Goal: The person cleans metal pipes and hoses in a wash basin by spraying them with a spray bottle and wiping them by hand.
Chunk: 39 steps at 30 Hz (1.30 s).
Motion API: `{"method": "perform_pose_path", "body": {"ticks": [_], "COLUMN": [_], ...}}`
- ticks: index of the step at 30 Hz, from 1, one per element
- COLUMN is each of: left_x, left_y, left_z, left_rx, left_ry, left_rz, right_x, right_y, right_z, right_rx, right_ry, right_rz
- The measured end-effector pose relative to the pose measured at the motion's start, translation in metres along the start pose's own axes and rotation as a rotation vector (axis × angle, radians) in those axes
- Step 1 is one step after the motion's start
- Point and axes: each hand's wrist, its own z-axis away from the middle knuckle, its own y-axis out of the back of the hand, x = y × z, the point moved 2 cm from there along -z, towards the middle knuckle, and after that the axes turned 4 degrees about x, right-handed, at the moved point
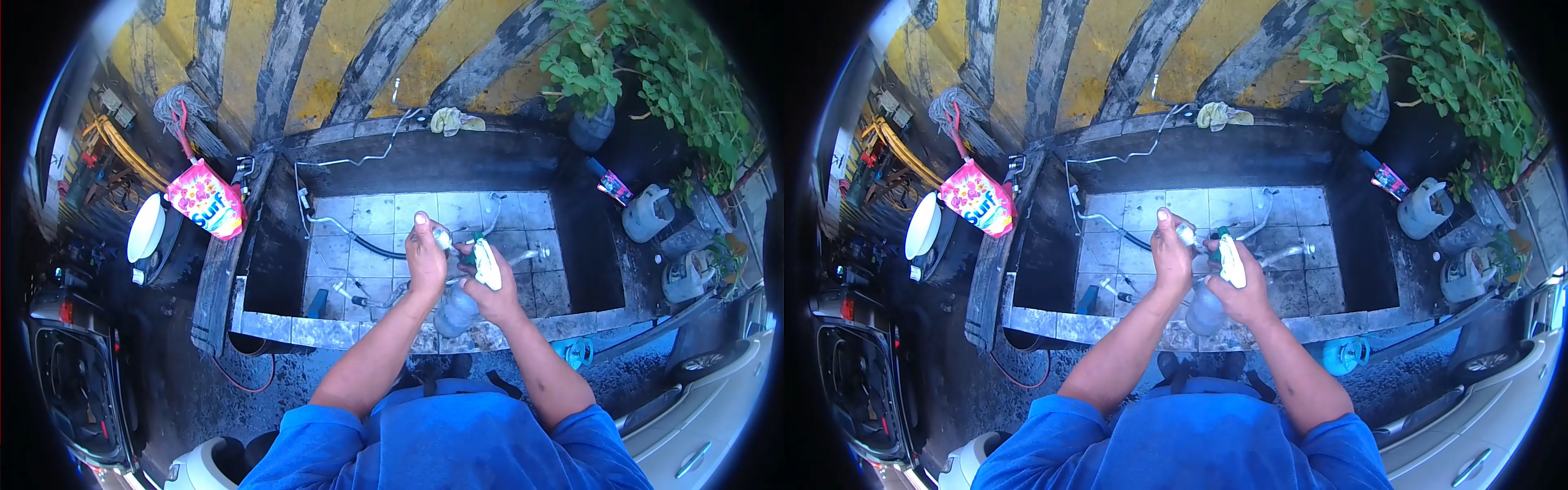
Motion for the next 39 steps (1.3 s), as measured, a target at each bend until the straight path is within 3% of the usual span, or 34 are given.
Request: {"method": "perform_pose_path", "body": {"ticks": [1, 5, 6, 9, 10, 13, 16, 19, 20, 25, 28, 33, 39], "left_x": [0.002, -0.004, -0.008, -0.007, 0.004, 0.033, 0.06, 0.074, 0.077, 0.08, 0.08, 0.017, -0.014], "left_y": [0.0, -0.009, -0.009, -0.013, -0.014, -0.007, -0.004, -0.006, -0.006, -0.002, -0.012, -0.03, -0.021], "left_z": [0.008, 0.027, 0.021, -0.003, -0.01, -0.036, -0.049, -0.055, -0.057, -0.076, -0.073, -0.046, -0.041], "left_rx": [0.007, -0.12, -0.149, -0.165, -0.059, 0.051, 0.097, 0.098, 0.094, 0.168, 0.147, -0.027, 0.065], "left_ry": [0.079, -0.234, -0.033, -0.003, 0.034, -0.026, 0.011, 0.055, 0.072, 0.177, 0.205, -0.076, 0.077], "left_rz": [0.093, 0.201, 0.261, 0.44, 0.43, 0.597, 0.626, 0.624, 0.583, 0.642, 0.707, 0.196, 0.049], "right_x": [-0.001, -0.007, -0.003, 0.011, 0.014, 0.017, 0.025, 0.017, 0.011, 0.003, -0.003, -0.016, -0.033], "right_y": [-0.001, 0.007, 0.01, 0.026, 0.034, 0.084, 0.112, 0.107, 0.104, 0.096, 0.089, 0.066, 0.057], "right_z": [-0.002, -0.011, -0.013, -0.015, -0.015, -0.004, 0.008, 0.014, 0.013, -0.003, -0.015, -0.027, -0.03], "right_rx": [-0.012, -0.009, -0.001, 0.102, 0.152, 0.241, 0.25, 0.269, 0.272, 0.186, 0.21, 0.238, 0.117], "right_ry": [0.019, -0.011, -0.011, 0.029, 0.049, 0.103, -0.102, -0.165, -0.172, 0.104, 0.142, 0.21, 0.185], "right_rz": [0.047, 0.226, 0.195, 0.109, 0.08, 0.586, 0.484, -0.186, -0.229, 0.339, 0.397, 0.441, 0.441]}}
